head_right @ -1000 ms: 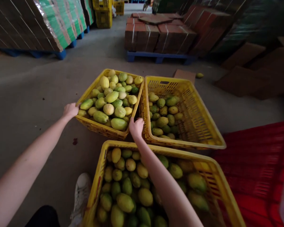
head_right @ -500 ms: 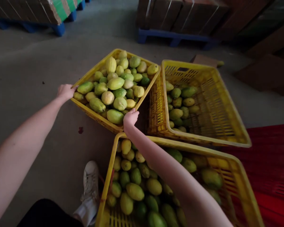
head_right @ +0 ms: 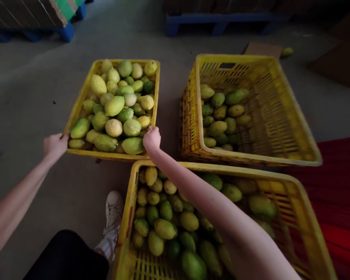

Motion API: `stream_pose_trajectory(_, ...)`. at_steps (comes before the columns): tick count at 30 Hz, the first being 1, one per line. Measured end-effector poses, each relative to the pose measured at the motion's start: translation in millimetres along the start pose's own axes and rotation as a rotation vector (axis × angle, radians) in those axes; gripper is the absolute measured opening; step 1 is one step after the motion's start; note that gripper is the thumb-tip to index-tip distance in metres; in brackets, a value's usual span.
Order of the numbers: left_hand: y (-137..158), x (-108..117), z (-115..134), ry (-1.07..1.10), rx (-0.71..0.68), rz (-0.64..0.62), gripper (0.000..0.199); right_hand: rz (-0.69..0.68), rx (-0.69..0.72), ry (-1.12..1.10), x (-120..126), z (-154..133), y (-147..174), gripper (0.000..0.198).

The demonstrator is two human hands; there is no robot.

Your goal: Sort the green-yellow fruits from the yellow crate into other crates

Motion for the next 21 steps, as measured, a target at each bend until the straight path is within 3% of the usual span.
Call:
stream_pose_trajectory(3, 32, -6, -31, 0.0, 0.068, -0.01, 0.053, -0.029, -0.117, 0.039, -3, 5, 17, 0.018)
stream_pose_trajectory(11, 95, -26, -156, 0.198, 0.317, 0.024, 0.043, -0.145, -0.078, -0.057, -50, 10, 105, 0.009)
stream_pose_trajectory(15, 81, -21, -209, 0.228, 0.453, 0.02, 0.031, -0.21, -0.139, -0.216, -102, 16, 170, 0.026)
stream_pose_trajectory(18, 54, -14, -231, 0.228, 0.508, 0.011, 0.06, -0.259, -0.166, -0.273, -145, 10, 208, 0.051)
stream_pose_trajectory(21, 33, -13, -246, 0.211, 0.56, 0.007, 0.08, -0.287, -0.18, -0.254, -173, 3, 225, 0.061)
Point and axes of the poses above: each hand's wrist, its own y-axis away from the middle knuckle, its own x-axis out of the back of the hand, z = x × y, the point moved 9 cm from there along -y, towards the middle knuckle, and after that the axes turned 3 degrees about z, right-handed, at the moved point
